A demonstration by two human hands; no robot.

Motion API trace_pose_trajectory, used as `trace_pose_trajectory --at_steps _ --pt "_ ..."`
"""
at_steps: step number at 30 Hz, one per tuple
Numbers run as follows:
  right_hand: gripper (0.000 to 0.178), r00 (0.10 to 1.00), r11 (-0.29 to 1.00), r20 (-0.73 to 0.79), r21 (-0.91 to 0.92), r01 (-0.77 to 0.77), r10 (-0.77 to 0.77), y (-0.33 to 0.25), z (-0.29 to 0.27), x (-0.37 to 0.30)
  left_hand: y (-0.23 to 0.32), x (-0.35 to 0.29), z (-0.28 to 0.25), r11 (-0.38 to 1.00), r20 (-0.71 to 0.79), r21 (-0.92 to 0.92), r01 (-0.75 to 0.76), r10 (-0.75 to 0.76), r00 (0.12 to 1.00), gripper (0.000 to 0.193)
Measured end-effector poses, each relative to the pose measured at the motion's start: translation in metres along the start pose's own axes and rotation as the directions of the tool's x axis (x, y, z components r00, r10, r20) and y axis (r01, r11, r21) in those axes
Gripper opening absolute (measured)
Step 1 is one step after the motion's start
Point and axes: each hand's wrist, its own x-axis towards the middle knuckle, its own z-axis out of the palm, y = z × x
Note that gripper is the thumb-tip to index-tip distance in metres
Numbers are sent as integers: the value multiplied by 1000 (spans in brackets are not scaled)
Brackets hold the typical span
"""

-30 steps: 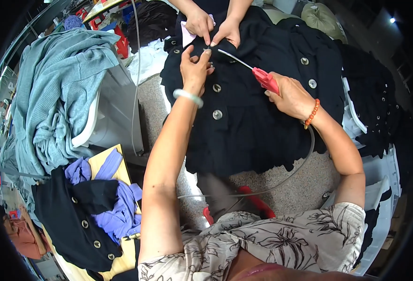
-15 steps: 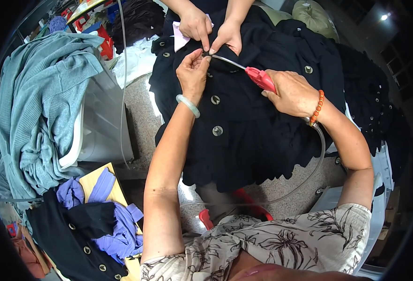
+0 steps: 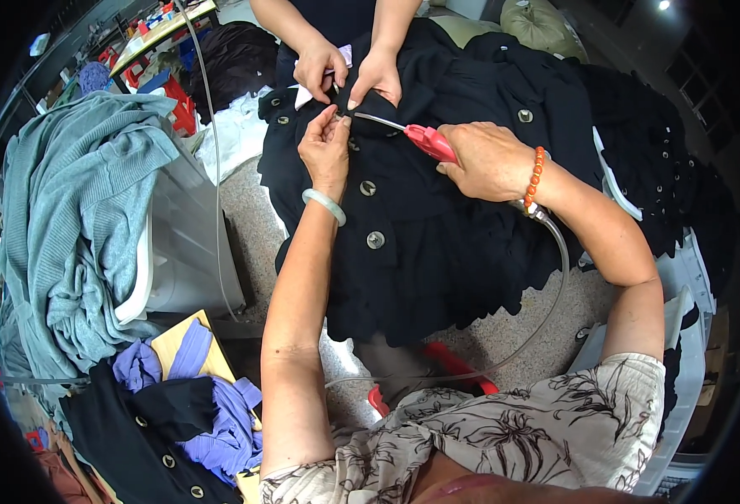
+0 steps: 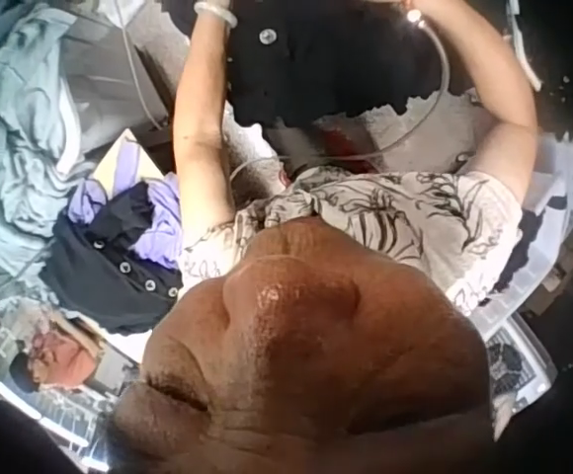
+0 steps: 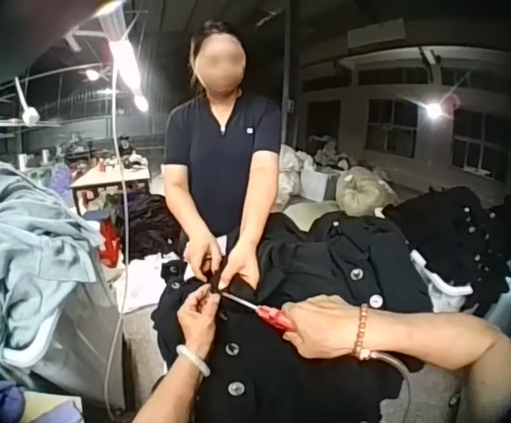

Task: Inspecting black garments with gold buttons for quality and trimming loose threads with scissors.

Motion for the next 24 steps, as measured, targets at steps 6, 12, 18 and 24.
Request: trace_pose_trajectory --at_steps 6,12,18,24 --pt "23 995 996 -95 75 41 -34 2 7 -5 5 3 -1 1000 -56 -18 -9 8 998 37" --pt "28 972 911 -186 360 203 -143 -7 58 -38 21 -60 -51 976 45 215 43 -54 998 34" --pt "34 899 677 -264 593 437 -349 -46 135 -64 39 -193 -134 911 22 303 280 -300 954 24" --pt "31 850 545 -386 653 526 -358 -78 175 -63 78 -298 -207 839 -237 246 485 -433 870 27"
